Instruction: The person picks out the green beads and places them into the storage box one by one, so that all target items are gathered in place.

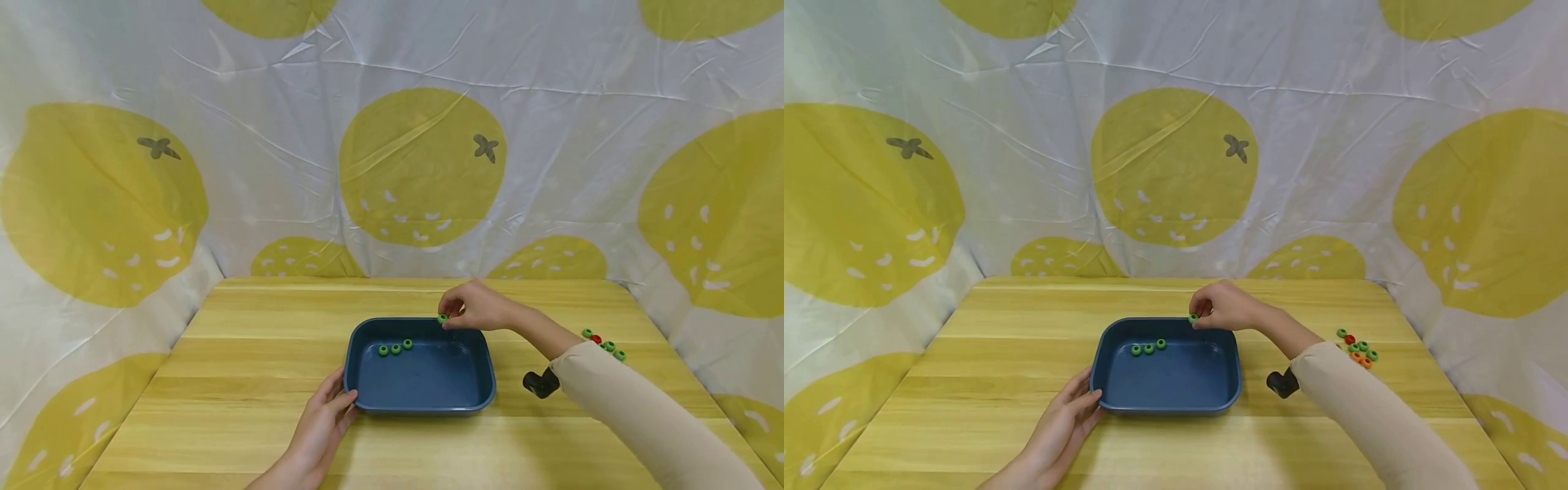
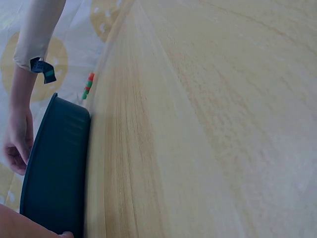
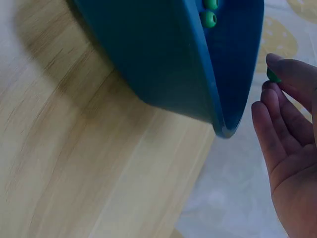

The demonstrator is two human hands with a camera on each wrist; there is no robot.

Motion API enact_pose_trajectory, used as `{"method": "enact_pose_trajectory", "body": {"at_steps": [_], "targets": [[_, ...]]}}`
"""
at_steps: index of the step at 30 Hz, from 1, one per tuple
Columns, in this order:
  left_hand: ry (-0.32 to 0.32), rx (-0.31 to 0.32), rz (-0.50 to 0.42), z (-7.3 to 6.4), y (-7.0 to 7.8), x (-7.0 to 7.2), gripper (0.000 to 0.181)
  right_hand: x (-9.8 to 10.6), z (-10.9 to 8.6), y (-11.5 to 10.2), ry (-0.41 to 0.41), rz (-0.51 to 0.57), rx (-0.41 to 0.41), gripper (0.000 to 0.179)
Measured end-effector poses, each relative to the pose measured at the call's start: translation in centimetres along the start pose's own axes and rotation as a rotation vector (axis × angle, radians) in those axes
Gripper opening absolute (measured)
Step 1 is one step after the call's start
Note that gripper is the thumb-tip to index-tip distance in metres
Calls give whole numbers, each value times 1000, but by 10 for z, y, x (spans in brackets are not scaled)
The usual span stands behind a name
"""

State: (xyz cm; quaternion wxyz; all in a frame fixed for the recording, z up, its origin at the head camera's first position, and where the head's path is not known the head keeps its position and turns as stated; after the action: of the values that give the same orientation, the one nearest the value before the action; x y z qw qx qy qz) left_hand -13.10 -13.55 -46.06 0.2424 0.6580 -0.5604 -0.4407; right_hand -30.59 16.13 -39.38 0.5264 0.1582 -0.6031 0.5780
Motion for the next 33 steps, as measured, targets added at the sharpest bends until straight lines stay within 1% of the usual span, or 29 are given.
{"method": "enact_pose_trajectory", "body": {"at_steps": [4,8,14,18,23,28,33], "targets": [[7,-10,-7,1,0,0,63,-4,10,1,0,-17,22,12],[8,-20,-11,2,1,1,63,-9,19,1,-19,-28,44,13],[4,-11,-12,1,1,0,63,-17,28,0,-46,-31,57,13],[5,-2,-10,0,0,-1,63,-20,33,-2,-51,-43,64,13],[5,-7,-11,0,0,0,63,-23,40,-5,-51,-57,78,13],[0,-8,-12,1,-1,1,64,-26,43,-5,-59,-69,74,18],[6,-8,-15,1,-2,0,63,-22,37,-6,-41,-70,79,20]]}}
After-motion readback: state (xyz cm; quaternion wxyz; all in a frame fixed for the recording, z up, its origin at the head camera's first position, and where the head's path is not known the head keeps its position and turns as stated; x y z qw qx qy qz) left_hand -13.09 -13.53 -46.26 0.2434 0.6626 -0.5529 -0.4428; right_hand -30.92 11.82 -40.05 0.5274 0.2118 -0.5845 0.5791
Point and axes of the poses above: each hand's wrist, its own z-axis towards the middle knuckle, its own x-axis out of the back of the hand, y = z × x, the point moved 2 cm from there along z, towards the middle knuckle, and after that the axes turned 14 degrees about x, right-handed, at the moved point
